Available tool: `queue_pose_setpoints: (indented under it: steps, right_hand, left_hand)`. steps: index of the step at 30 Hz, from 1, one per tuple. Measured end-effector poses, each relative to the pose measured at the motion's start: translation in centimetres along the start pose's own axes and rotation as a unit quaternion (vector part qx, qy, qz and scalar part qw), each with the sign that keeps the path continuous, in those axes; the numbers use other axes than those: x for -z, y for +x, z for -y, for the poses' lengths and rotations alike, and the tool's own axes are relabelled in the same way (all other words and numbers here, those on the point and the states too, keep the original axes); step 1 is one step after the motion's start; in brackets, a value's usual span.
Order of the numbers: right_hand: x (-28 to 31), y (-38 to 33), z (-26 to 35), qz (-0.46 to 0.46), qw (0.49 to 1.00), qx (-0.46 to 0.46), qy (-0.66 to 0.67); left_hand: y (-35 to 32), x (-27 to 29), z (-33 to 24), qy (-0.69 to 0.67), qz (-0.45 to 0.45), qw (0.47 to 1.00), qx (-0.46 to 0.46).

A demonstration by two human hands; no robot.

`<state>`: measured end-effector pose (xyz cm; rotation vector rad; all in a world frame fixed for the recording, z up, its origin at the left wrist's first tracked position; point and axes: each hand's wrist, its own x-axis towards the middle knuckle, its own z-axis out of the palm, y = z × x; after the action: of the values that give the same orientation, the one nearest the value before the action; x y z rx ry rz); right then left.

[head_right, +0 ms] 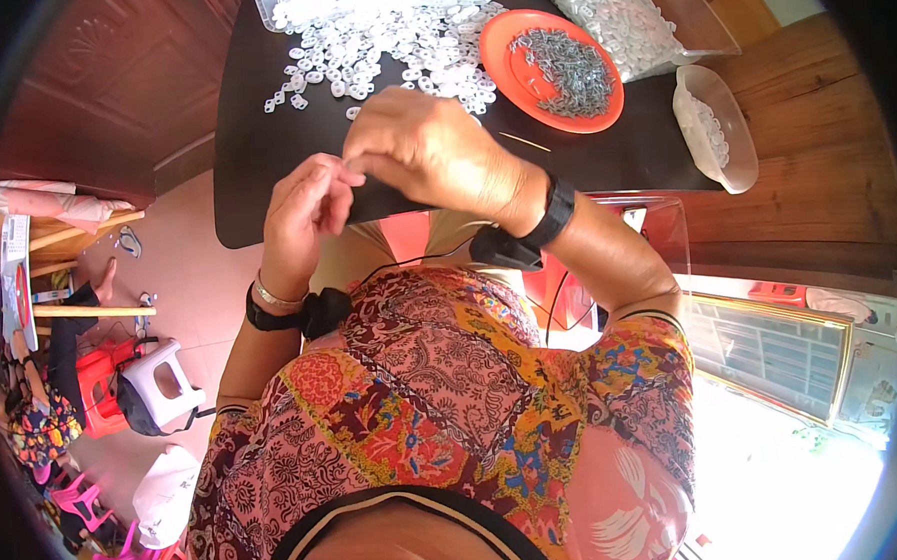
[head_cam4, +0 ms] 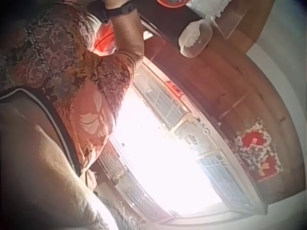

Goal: Assembling small plastic components by manually inserting metal pins into them.

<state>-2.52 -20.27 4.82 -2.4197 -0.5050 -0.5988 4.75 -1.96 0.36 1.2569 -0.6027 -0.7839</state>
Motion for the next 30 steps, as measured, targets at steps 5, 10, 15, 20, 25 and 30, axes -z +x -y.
queue_pose_setpoints:
  steps: [5,10,15,20,25,30]
  right_hand:
    - [-1.1,-1.7,0.5,-0.04,0.999,0.026,0.009]
    - [-0.7,-2.6,0.8,-0.042,0.995,0.064,0.069]
    - [-1.7,-3.8,0.4,-0.075,0.986,0.039,0.143]
    - [-3.1,-4.6,1.3,-0.137,0.961,-0.067,0.231]
    - [-4.3,-4.9,0.8,-0.183,0.94,-0.132,0.257]
    - [-4.6,-4.8,1.0,-0.189,0.935,-0.128,0.272]
  left_hand:
    - [0.0,-0.6,0.9,-0.066,0.033,0.996,0.049]
    - [0.2,-0.8,1.1,-0.172,0.092,0.979,0.065]
    - [0.2,-1.8,1.2,-0.221,0.084,0.97,0.06]
    - [0.0,-2.2,0.9,-0.081,0.028,0.996,0.004]
    - [-0.3,-2.0,0.6,-0.026,-0.003,1.0,-0.008]
    - [-0.5,-1.9,0.6,0.003,-0.012,1.0,-0.011]
